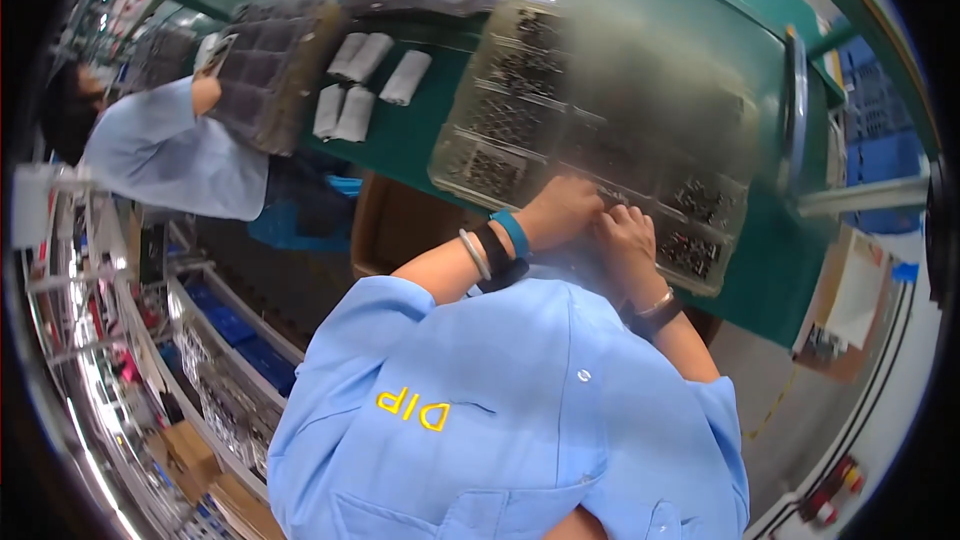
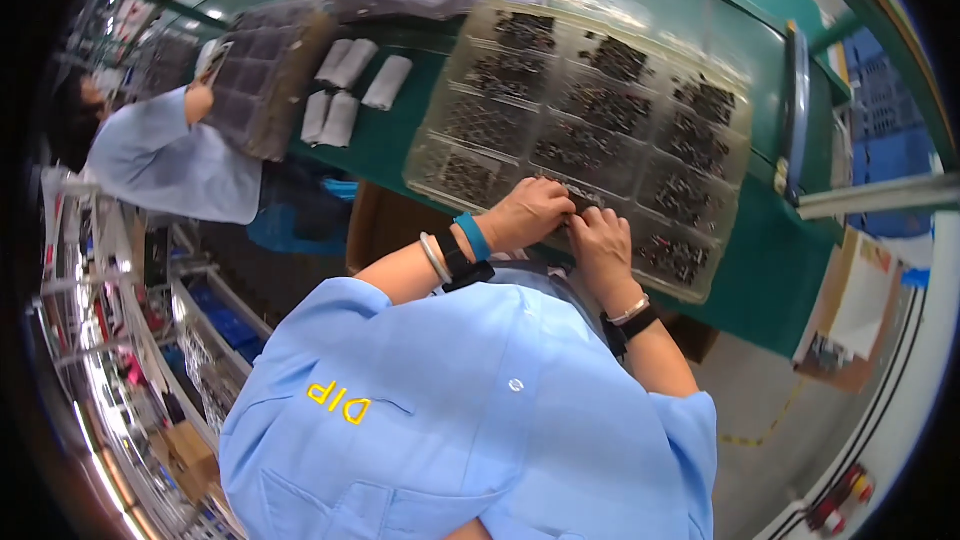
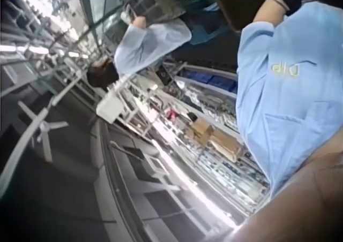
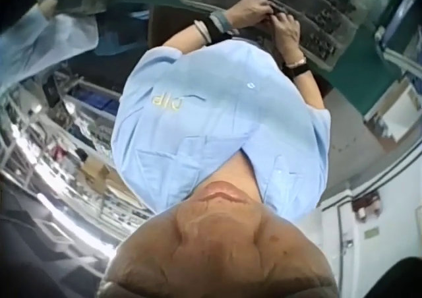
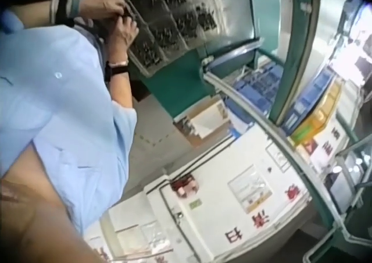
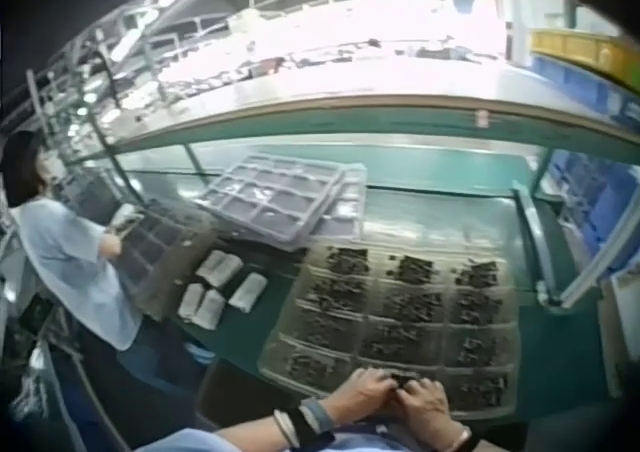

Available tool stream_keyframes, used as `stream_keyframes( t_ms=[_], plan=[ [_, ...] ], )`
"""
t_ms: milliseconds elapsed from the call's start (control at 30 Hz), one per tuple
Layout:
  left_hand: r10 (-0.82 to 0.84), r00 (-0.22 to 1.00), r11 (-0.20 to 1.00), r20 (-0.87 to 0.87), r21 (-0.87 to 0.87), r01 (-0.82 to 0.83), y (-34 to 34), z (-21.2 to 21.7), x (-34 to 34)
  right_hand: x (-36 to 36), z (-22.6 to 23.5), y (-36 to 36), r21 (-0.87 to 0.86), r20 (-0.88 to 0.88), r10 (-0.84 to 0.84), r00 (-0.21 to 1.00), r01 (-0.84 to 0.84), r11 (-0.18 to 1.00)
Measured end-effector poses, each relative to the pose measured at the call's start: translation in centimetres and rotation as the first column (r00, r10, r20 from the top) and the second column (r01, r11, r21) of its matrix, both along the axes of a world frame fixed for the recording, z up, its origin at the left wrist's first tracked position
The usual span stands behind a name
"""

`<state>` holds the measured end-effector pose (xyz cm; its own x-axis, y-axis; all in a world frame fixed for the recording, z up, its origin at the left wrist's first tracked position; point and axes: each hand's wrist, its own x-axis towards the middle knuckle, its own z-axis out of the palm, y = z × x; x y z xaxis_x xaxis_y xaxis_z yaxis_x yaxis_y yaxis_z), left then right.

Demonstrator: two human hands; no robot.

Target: The person removes a circuit board from a foam sleeve, places it into a tray, and then picks up another circuit board to wrap it in the foam sleeve.

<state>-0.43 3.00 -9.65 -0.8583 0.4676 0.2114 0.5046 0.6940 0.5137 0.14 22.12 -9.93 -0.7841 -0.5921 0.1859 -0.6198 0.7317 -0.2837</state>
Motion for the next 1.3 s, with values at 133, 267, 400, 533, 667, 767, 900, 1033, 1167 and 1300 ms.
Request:
stream_keyframes(
  t_ms=[133, 267, 400, 533, 667, 767, 900, 1033, 1167, 1300],
  plan=[
    [0.084, 0.995, 0.989, -0.05, 0.128, -0.077, -2.1, 2.5, 0.6, -1.2, 0.7, -0.3, 0.006, 0.011, 0.067, 0.998, -0.067, 0.998],
    [0.274, 0.958, 0.946, -0.083, 0.203, -0.253, -10.0, 3.9, 0.1, -1.5, 2.0, -0.6, 0.045, 0.046, 0.09, 0.995, -0.092, 0.995],
    [0.695, 0.719, 0.699, 0.01, 0.224, -0.679, -20.9, 2.8, -2.8, -0.9, 4.0, -0.5, -0.098, 0.003, 0.044, 0.999, -0.044, 0.994],
    [0.811, 0.572, 0.581, -0.123, 0.056, -0.812, -30.5, -3.8, -4.6, 0.6, 5.5, -0.9, -0.117, 0.101, -0.123, 0.987, 0.135, 0.984],
    [0.813, 0.528, 0.502, -0.246, -0.164, -0.849, -31.3, -6.8, -7.2, 2.1, 5.9, -1.9, -0.101, 0.143, -0.27, 0.952, 0.285, 0.953],
    [0.834, 0.541, 0.475, -0.109, -0.357, -0.804, -29.8, -5.9, -8.9, 2.7, 6.9, -3.7, -0.082, 0.158, -0.336, 0.928, 0.352, 0.932],
    [0.787, 0.617, 0.579, 0.002, -0.348, -0.738, -32.3, -7.5, -9.9, 2.6, 7.2, -5.5, -0.084, 0.191, -0.402, 0.895, 0.423, 0.902],
    [0.721, 0.691, 0.69, 0.043, -0.129, -0.712, -37.2, -8.9, -8.1, 2.0, 5.5, -4.3, 0.009, 0.154, -0.507, 0.848, 0.512, 0.859],
    [0.742, 0.611, 0.626, 0.274, 0.043, -0.779, -35.6, -6.5, -8.0, 2.2, 3.9, -2.1, 0.041, 0.109, -0.566, 0.817, 0.565, 0.824],
    [0.629, 0.677, 0.612, 0.381, 0.293, -0.734, -36.2, -3.8, -4.8, 1.1, 2.9, -2.4, 0.037, 0.057, -0.468, 0.882, 0.467, 0.884]
  ],
)
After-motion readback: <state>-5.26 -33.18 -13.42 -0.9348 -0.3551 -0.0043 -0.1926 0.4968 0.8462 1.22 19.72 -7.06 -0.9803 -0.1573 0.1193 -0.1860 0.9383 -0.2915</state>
